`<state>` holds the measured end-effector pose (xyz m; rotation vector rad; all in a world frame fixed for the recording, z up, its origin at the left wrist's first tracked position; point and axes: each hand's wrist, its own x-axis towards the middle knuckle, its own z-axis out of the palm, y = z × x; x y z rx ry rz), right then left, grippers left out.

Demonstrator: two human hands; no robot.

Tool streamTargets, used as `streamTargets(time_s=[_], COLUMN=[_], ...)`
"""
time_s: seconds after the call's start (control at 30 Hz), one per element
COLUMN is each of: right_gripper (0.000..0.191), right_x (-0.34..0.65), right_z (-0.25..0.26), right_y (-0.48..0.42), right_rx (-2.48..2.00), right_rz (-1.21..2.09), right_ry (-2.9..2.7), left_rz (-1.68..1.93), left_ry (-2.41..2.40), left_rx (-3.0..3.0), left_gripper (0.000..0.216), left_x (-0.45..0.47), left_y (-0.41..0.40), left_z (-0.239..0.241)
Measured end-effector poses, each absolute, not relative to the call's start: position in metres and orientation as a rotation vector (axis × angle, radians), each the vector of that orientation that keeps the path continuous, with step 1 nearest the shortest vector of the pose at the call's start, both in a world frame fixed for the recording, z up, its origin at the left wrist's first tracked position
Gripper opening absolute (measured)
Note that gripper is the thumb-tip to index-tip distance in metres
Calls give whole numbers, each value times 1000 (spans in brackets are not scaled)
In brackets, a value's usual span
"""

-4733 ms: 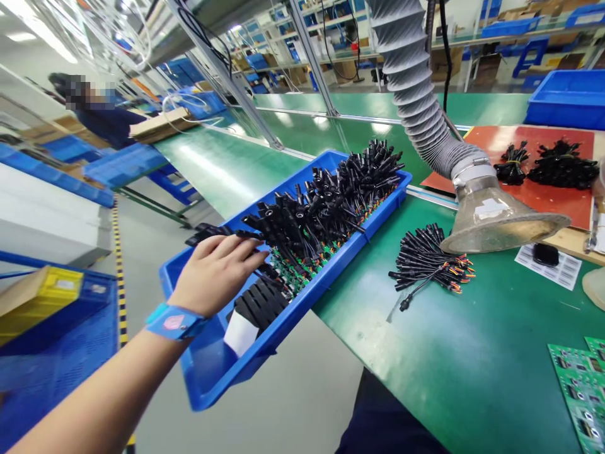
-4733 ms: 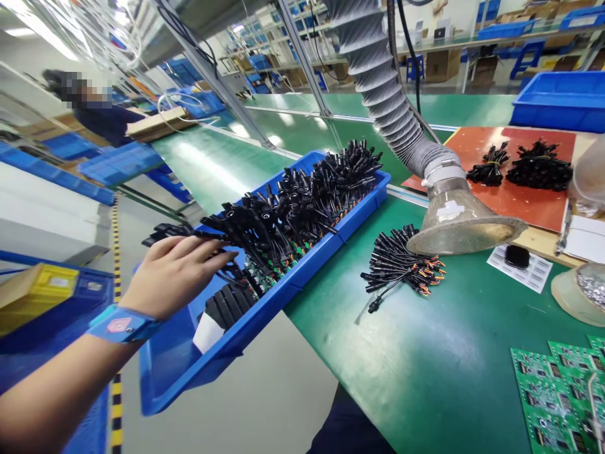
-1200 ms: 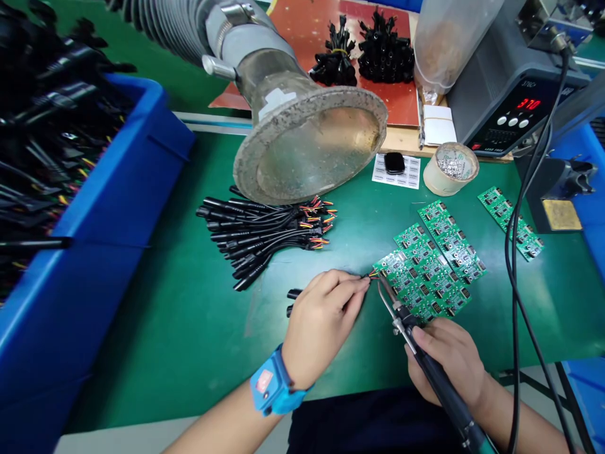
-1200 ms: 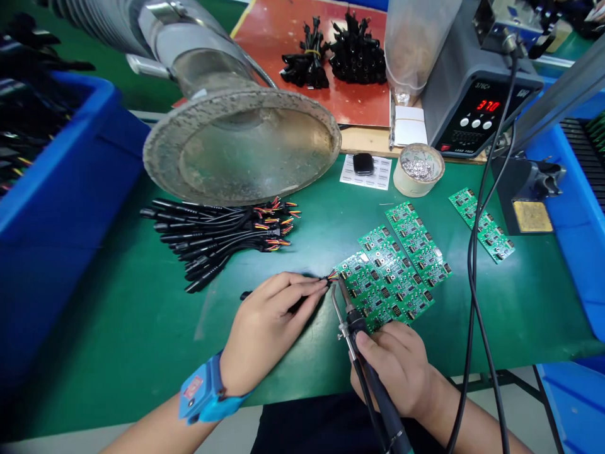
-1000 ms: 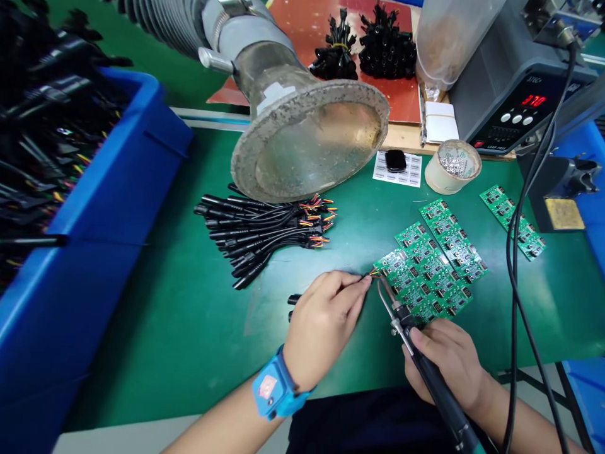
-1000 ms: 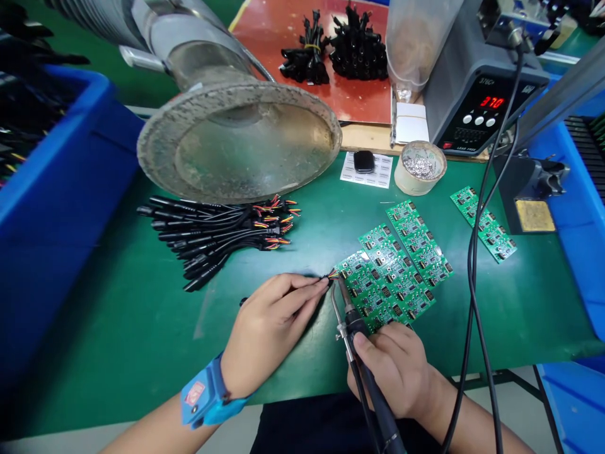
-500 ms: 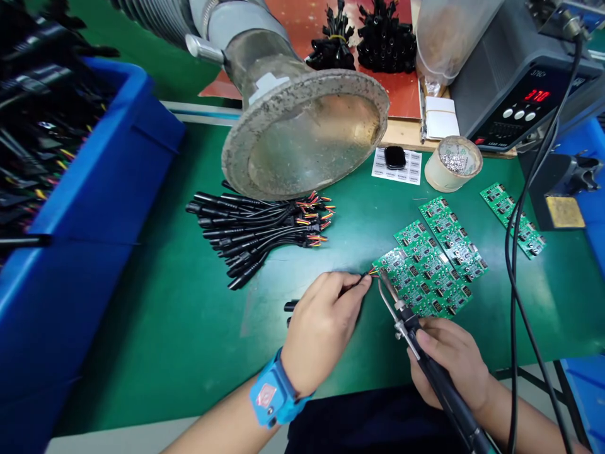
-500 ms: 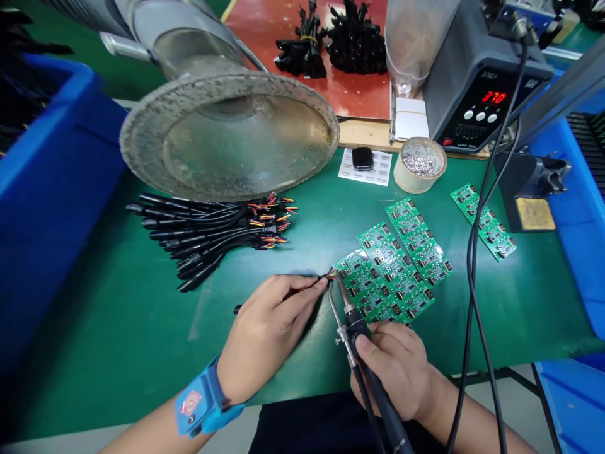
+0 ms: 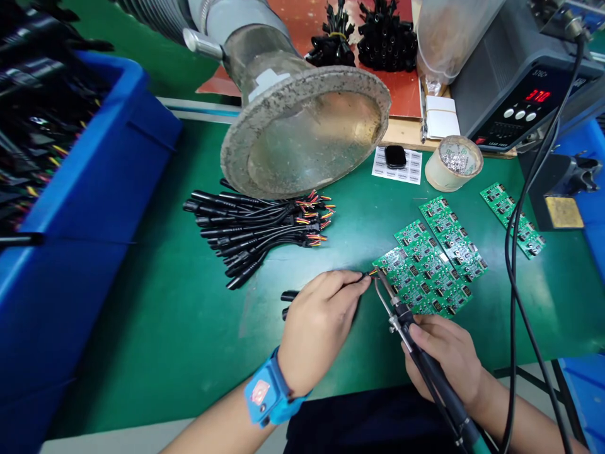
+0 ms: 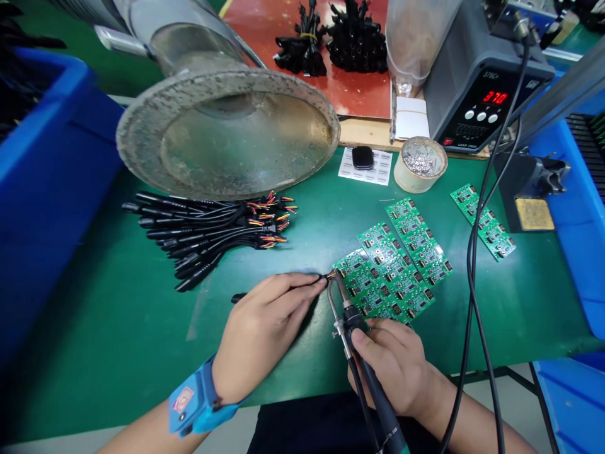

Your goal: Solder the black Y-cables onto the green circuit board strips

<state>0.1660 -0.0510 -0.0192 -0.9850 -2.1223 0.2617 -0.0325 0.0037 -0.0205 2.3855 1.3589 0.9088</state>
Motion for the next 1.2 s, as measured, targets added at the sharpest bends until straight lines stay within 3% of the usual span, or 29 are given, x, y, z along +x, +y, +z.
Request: streamTargets(time_s=[0.57,0.9,1.2], right_gripper=[56,45,53], right_x=[167,167,166], right_z=[-16,-8,-17], right_y=[-51,-46,-50], right_rx=[-1015,-1058,-1072], right_rz=[257,361,349], right_ry=[-2140,-2103,-2105], left_rz=[894,863,914], left_ry=[1313,1327,1311], left_rx=[2391,2395,2361], left_gripper=[21,21,14], left_x=[-31,-32,-33], left_y=[2,2,7], left_z=[-20,-19,-19])
